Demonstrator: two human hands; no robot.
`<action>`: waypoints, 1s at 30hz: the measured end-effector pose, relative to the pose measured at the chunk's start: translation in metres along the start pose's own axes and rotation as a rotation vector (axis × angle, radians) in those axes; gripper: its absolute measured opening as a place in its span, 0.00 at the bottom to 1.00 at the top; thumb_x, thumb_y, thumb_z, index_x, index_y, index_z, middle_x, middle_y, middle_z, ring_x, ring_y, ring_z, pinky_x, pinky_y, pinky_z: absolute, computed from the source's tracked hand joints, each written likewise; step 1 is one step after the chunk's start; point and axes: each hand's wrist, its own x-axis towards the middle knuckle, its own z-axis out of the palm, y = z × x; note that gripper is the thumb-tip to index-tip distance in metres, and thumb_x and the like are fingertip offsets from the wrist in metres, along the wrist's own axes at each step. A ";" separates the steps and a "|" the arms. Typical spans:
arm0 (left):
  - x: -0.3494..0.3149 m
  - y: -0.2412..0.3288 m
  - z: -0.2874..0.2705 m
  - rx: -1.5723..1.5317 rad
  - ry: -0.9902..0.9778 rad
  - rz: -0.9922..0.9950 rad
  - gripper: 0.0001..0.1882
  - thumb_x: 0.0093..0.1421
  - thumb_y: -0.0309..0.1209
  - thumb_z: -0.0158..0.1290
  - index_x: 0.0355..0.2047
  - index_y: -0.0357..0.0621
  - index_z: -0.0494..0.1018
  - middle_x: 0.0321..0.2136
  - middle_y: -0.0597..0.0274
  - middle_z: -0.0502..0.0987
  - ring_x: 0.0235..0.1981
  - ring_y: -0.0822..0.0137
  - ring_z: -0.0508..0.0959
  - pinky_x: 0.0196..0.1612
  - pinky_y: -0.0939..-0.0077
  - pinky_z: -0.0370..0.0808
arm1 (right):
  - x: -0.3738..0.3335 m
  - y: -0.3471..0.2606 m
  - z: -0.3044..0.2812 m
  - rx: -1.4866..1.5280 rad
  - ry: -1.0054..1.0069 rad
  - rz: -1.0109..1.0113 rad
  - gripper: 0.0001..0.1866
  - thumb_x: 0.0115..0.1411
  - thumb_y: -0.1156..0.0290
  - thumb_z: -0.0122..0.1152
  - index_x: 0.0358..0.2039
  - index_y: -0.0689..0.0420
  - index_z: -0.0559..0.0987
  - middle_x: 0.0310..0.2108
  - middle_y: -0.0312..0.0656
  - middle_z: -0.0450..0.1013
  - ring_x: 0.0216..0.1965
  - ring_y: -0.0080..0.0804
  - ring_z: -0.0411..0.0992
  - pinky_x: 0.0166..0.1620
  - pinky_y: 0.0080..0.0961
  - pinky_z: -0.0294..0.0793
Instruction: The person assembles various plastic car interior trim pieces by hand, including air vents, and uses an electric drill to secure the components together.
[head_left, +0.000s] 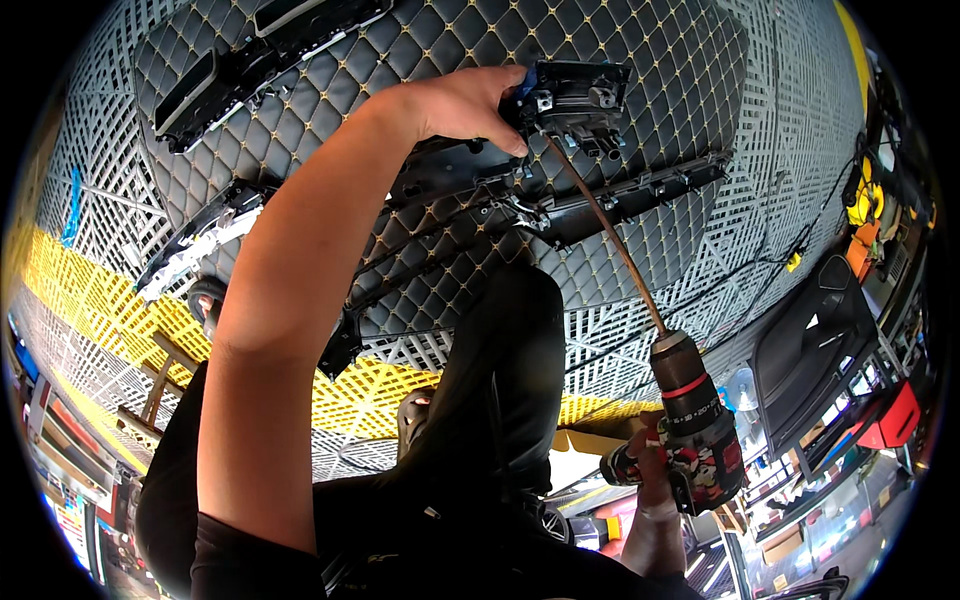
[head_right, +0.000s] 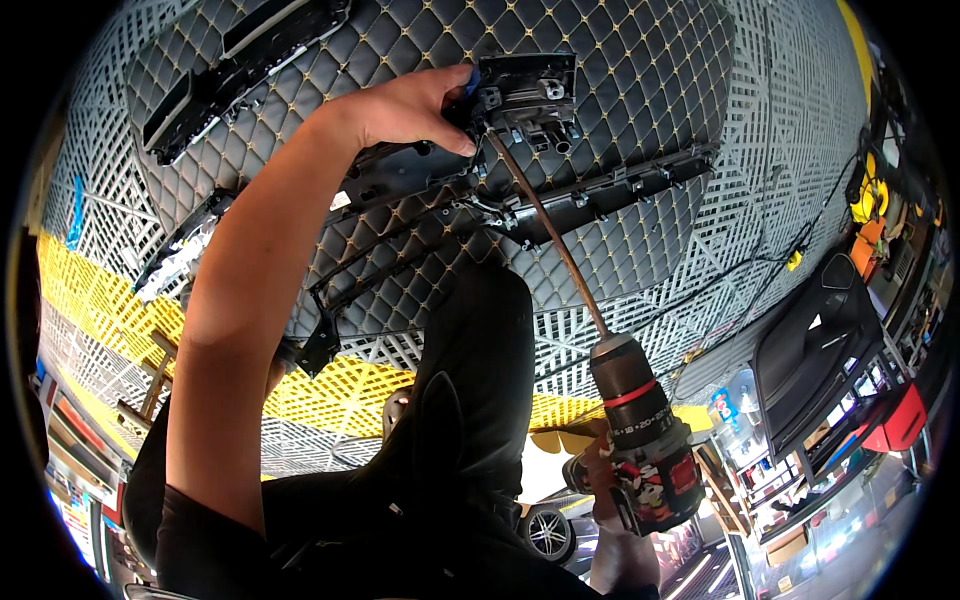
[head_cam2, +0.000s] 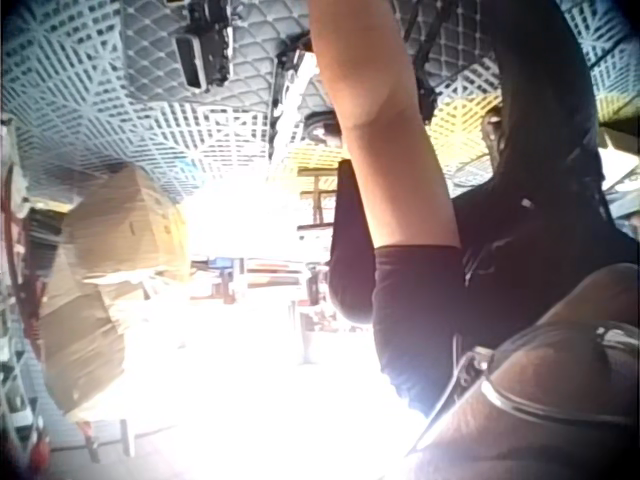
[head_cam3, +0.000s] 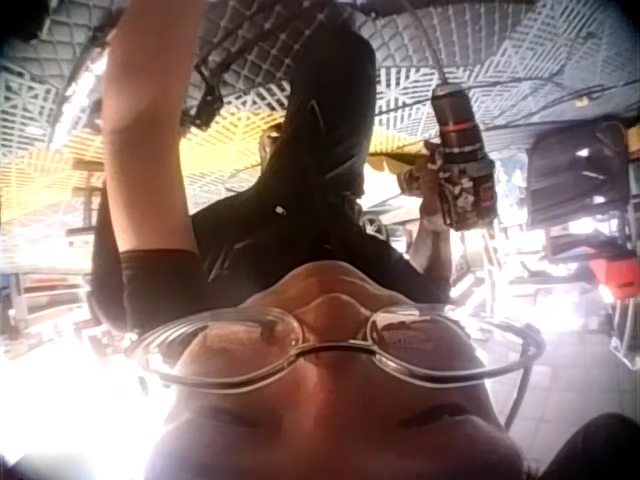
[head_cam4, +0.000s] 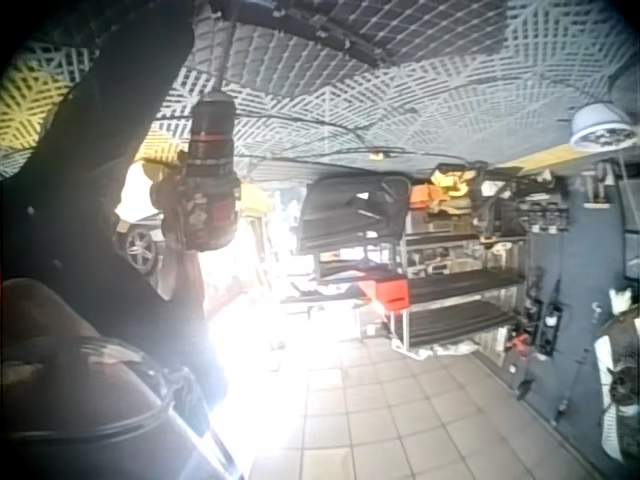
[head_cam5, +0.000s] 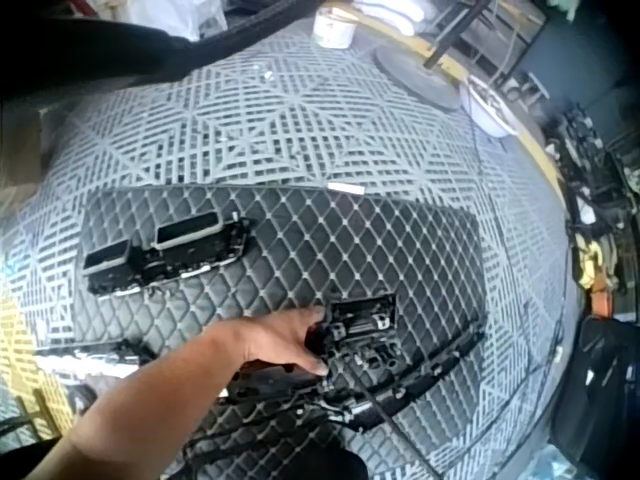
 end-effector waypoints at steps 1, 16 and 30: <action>-0.001 0.001 -0.001 0.017 0.011 -0.009 0.40 0.49 0.21 0.66 0.62 0.39 0.61 0.51 0.51 0.77 0.51 0.62 0.77 0.57 0.66 0.72 | 0.000 -0.003 0.001 -0.013 -0.001 0.001 0.17 0.62 0.76 0.60 0.52 0.60 0.74 0.42 0.42 0.76 0.43 0.29 0.75 0.45 0.25 0.77; 0.005 -0.007 0.016 0.276 0.125 0.008 0.39 0.47 0.28 0.68 0.59 0.35 0.63 0.45 0.51 0.78 0.46 0.60 0.78 0.54 0.68 0.72 | 0.007 -0.035 -0.018 -0.390 0.198 -0.128 0.18 0.57 0.68 0.63 0.46 0.63 0.76 0.29 0.37 0.75 0.28 0.21 0.72 0.34 0.20 0.71; 0.007 -0.016 0.014 0.227 0.213 0.010 0.38 0.47 0.28 0.66 0.59 0.38 0.65 0.37 0.56 0.78 0.35 0.66 0.78 0.35 0.71 0.78 | 0.020 -0.035 -0.014 -0.450 0.165 -0.135 0.17 0.57 0.67 0.63 0.44 0.62 0.76 0.29 0.37 0.75 0.28 0.22 0.72 0.34 0.21 0.72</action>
